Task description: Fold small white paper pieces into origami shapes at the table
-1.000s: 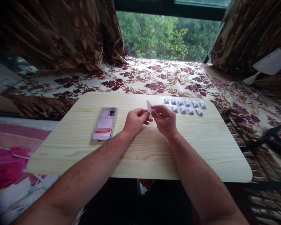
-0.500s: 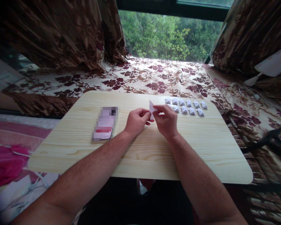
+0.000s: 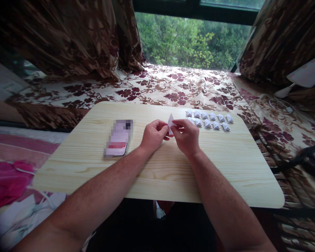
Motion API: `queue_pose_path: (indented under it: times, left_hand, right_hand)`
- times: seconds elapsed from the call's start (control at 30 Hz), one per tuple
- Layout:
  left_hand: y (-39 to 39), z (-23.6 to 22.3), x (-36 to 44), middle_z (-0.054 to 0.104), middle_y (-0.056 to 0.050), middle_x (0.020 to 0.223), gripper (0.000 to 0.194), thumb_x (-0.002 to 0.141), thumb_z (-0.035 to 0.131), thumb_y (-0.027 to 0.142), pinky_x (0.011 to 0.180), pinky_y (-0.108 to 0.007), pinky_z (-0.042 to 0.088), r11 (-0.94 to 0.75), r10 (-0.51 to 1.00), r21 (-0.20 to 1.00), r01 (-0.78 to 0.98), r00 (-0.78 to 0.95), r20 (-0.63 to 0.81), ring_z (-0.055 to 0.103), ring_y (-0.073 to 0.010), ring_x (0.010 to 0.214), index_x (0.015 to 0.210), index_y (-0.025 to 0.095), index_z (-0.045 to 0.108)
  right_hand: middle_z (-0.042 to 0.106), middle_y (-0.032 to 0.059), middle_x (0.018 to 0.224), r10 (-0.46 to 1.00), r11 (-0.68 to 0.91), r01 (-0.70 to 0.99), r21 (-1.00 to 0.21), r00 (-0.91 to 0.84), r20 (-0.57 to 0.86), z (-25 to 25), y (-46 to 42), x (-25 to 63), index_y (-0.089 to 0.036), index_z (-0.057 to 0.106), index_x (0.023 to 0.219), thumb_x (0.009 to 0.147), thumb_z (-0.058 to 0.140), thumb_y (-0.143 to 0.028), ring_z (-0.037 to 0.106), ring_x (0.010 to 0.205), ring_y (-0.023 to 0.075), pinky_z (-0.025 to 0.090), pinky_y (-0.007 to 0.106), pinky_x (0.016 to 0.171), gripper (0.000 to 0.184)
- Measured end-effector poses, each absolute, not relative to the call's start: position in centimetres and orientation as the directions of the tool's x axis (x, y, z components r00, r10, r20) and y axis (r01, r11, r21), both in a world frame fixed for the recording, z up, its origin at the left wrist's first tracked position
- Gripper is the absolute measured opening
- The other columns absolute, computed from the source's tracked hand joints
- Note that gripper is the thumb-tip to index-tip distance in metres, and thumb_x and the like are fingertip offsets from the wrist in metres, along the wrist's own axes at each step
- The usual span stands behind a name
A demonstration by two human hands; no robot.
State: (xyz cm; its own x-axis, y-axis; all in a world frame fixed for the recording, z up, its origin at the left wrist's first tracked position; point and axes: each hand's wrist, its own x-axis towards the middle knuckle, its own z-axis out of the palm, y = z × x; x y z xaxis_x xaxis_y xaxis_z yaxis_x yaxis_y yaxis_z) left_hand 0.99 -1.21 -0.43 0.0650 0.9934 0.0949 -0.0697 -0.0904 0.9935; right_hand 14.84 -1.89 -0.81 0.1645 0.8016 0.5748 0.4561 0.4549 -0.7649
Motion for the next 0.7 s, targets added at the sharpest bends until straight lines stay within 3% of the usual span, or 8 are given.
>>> queue_pose_path:
  times: [0.33,0.7]
  left_hand:
    - [-1.3,-0.4,0.9,0.070,-0.005,0.068,0.016,0.081,0.062,0.032,0.047,-0.022,0.052,-0.101,0.993,0.993,-0.060,0.062,0.105,0.071,-0.0174,0.060,0.078,0.016,0.059]
    - [-1.4,-0.5,0.5,0.068,0.000,0.063,0.014,0.080,0.062,0.029,0.050,-0.020,0.049,-0.180,0.984,0.982,0.055,0.015,0.179,0.064,-0.0119,0.054,0.072,0.018,0.060]
  right_hand:
    - [0.063,0.0026,0.088,0.798,0.493,0.455,-0.742,0.104,0.594,0.2,-2.6,14.8,-0.024,0.075,0.084,0.083,0.069,-0.022,0.064,0.073,0.0143,0.058,0.028,0.061,0.007]
    - [0.062,0.0027,0.085,0.798,0.507,0.457,-0.731,0.070,0.598,0.5,-2.8,14.7,-0.024,0.075,0.084,0.084,0.067,-0.022,0.063,0.076,0.0151,0.058,0.028,0.062,0.009]
